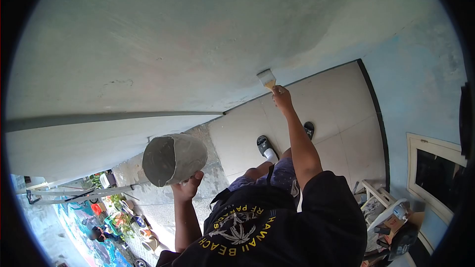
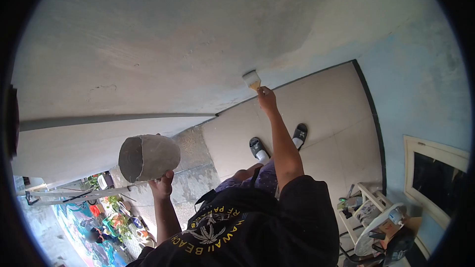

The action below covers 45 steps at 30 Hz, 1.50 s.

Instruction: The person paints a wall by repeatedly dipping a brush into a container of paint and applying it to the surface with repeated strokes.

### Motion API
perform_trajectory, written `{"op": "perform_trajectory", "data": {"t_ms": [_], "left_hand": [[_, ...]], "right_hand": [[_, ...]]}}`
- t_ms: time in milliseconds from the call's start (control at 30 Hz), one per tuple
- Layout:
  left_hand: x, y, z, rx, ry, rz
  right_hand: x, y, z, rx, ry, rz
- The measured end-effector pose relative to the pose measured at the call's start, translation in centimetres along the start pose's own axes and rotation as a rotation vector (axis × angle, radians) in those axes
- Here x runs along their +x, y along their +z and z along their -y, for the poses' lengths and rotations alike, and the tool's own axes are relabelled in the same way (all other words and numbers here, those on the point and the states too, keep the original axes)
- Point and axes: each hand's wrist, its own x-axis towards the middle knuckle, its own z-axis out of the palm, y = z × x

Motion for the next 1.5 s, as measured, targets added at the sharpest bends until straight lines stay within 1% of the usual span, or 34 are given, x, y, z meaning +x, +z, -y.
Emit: {"op": "perform_trajectory", "data": {"t_ms": [33, 67, 100, 133, 167, 200, 233, 267, 333, 400, 433, 467, 500, 533, 567, 600, 633, 700, 733, 800, 833, 900, 933, 1000, 1033, 1100, 1133, 1200, 1267, 1300, 1367, 1433, 1467, 1500], "left_hand": [[0.1, -0.4, 0.1, -0.017, -0.076, 0.044], [0.4, -0.4, 0.2, -0.019, -0.077, 0.054], [1.0, -0.4, 0.2, -0.031, -0.014, 0.037], [1.4, -0.4, 0.2, -0.043, 0.05, 0.017], [1.5, -0.9, 0.7, -0.044, 0.049, 0.023], [1.8, -1.5, 1.2, -0.037, -0.019, 0.056], [2.0, -1.8, 1.6, -0.03, -0.085, 0.089], [2.1, -1.8, 1.9, -0.028, -0.083, 0.092], [2.5, -1.2, 1.5, -0.026, 0.026, 0.057], [2.5, -1.1, 0.8, -0.014, 0.039, 0.068], [2.6, -1.1, 0.6, -0.005, 0.048, 0.075], [2.7, -1.1, 0.7, 0.003, 0.052, 0.076], [2.8, -1.1, 0.8, 0.023, 0.087, 0.036], [2.8, -1.2, 0.9, 0.044, 0.122, -0.003], [2.7, -1.4, 0.9, 0.056, 0.124, 0.0], [2.5, -1.7, 0.9, 0.057, 0.082, 0.012], [2.2, -1.9, 1.0, 0.055, 0.041, 0.025], [2.1, -2.1, 1.3, 0.058, 0.021, 0.037], [2.2, -2.1, 1.4, 0.052, 0.001, 0.04], [2.3, -1.4, 1.3, 0.012, 0.034, 0.003], [2.3, -1.2, 1.1, -0.033, 0.06, -0.04], [2.3, -1.4, 1.1, -0.04, 0.043, -0.025], [2.4, -1.5, 1.1, -0.048, 0.027, -0.014], [2.5, -1.9, 1.4, -0.063, 0.017, 0.008], [2.7, -1.9, 1.7, -0.077, 0.006, 0.021], [2.9, -2.0, 2.1, -0.053, -0.035, 0.023], [3.2, -1.8, 2.1, -0.026, -0.064, 0.019], [3.7, -1.3, 2.0, -0.023, -0.033, 0.028], [3.9, -1.1, 1.9, -0.014, 0.002, 0.034], [3.9, -1.3, 2.1, 0.015, 0.039, 0.027], [3.6, -1.8, 2.3, 0.05, 0.082, 0.023], [3.3, -2.2, 2.2, 0.085, 0.078, 0.005], [3.4, -2.1, 2.0, 0.093, 0.084, 0.009], [3.2, -1.9, 1.6, 0.074, 0.119, -0.041]], "right_hand": [[-1.2, -0.6, 1.7, 0.0, 0.003, -0.01], [-2.7, -1.1, 3.4, 0.051, -0.067, 0.019], [-4.1, -1.6, 5.1, 0.103, -0.139, 0.048], [-5.3, -2.2, 6.9, 0.104, -0.138, 0.04], [-6.6, -2.8, 8.6, 0.213, -0.173, 0.062], [-7.2, -3.0, 9.3, 0.321, -0.21, 0.084], [-6.9, -3.0, 9.4, 0.322, -0.211, 0.081], [-6.5, -2.9, 9.6, 0.351, -0.246, 0.102], [-5.1, -2.6, 9.0, 0.387, -0.283, 0.121], [-2.5, -1.0, 5.9, 0.289, -0.164, 0.05], [-1.2, -0.2, 3.7, 0.297, -0.165, 0.05], [0.2, 0.4, 1.0, 0.251, -0.092, 0.033], [1.5, 0.9, -1.1, 0.205, -0.02, 0.016], [2.5, 1.2, -2.8, 0.217, -0.022, 0.018], [3.2, 1.4, -4.4, 0.083, 0.042, -0.02], [3.5, 1.6, -6.0, -0.05, 0.109, -0.059], [3.9, 1.6, -7.3, -0.04, 0.115, -0.06], [4.7, 1.4, -8.8, -0.231, 0.361, -0.089], [5.2, 1.5, -9.0, -0.222, 0.363, -0.093], [6.1, 1.6, -9.0, -0.415, 0.249, -0.057], [5.8, 1.8, -8.0, -0.412, 0.252, -0.061], [4.7, 2.6, -5.0, -0.573, -0.139, -0.243], [2.1, 2.6, -1.6, -0.511, -0.167, -0.254], [-2.2, 2.6, 2.4, -0.386, -0.31, -0.256], [-4.7, 2.6, 4.8, -0.272, -0.377, -0.22], [-9.1, 2.8, 9.6, -0.129, -0.39, -0.094], [-10.3, 3.2, 10.9, -0.084, -0.427, -0.075], [-10.6, 4.2, 11.5, -0.037, -0.464, -0.071], [-8.8, 5.4, 9.6, -0.015, -0.389, -0.075], [-7.1, 6.2, 7.1, -0.008, -0.389, -0.082], [-2.7, 7.8, -0.1, -0.031, -0.326, -0.213], [0.3, 8.1, -5.7, -0.237, -0.106, -0.205], [1.7, 8.2, -8.0, -0.273, -0.049, -0.242], [2.6, 8.2, -10.1, -0.308, 0.014, -0.273]]}}
